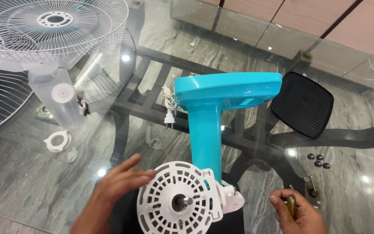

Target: The person assembles a small electric fan by attaching a white plastic base to the turquoise fan body. They insert and tighten multiple screws using a yellow-handled screwdriver, securing the base to the fan stand on a glass table.

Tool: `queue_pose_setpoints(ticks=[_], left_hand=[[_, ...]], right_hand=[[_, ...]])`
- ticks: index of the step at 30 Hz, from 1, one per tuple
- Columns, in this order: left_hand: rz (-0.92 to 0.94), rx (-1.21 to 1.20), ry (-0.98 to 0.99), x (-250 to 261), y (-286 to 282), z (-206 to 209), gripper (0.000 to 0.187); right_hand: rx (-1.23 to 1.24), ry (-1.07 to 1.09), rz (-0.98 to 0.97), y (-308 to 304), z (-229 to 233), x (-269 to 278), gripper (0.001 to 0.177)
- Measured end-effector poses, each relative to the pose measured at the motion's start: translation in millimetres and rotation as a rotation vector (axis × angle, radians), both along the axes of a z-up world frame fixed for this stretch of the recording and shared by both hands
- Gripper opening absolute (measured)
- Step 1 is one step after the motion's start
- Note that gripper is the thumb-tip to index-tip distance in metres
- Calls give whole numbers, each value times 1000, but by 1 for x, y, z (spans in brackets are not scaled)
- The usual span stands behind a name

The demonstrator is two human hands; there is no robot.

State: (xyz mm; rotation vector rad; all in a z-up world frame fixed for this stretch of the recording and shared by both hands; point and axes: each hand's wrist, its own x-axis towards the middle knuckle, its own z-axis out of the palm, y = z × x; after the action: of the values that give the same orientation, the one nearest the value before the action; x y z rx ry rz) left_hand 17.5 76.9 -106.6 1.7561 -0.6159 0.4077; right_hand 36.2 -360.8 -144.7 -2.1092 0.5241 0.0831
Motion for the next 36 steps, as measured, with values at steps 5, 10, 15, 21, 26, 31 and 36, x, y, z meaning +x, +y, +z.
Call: queue_pose_setpoints(ticks=[5, 10, 15, 21, 26, 31, 36], left_hand=[[-72, 150, 376, -3, -2, 92, 72], [-395, 301, 304, 24, -15, 120, 71], [-407, 193, 368, 13, -22, 103, 48], [48, 334, 175, -18, -36, 60, 40], [479, 312, 28, -42, -57, 22, 47], [668, 338, -1, -47, -77, 3, 47], [744, 378, 209, -44, -87, 10, 39]], right_hand=[[302, 52, 40, 44, 6, -5, 32], [496, 257, -62, 87, 27, -9, 36], [643, 261, -120, 108, 52, 2, 33], [516, 19, 144, 129, 84, 27, 34], [527, -7, 300, 156, 104, 54, 29], [263, -100, 509, 184, 112, 80, 30], [191, -92, 626, 211, 121, 103, 31]])
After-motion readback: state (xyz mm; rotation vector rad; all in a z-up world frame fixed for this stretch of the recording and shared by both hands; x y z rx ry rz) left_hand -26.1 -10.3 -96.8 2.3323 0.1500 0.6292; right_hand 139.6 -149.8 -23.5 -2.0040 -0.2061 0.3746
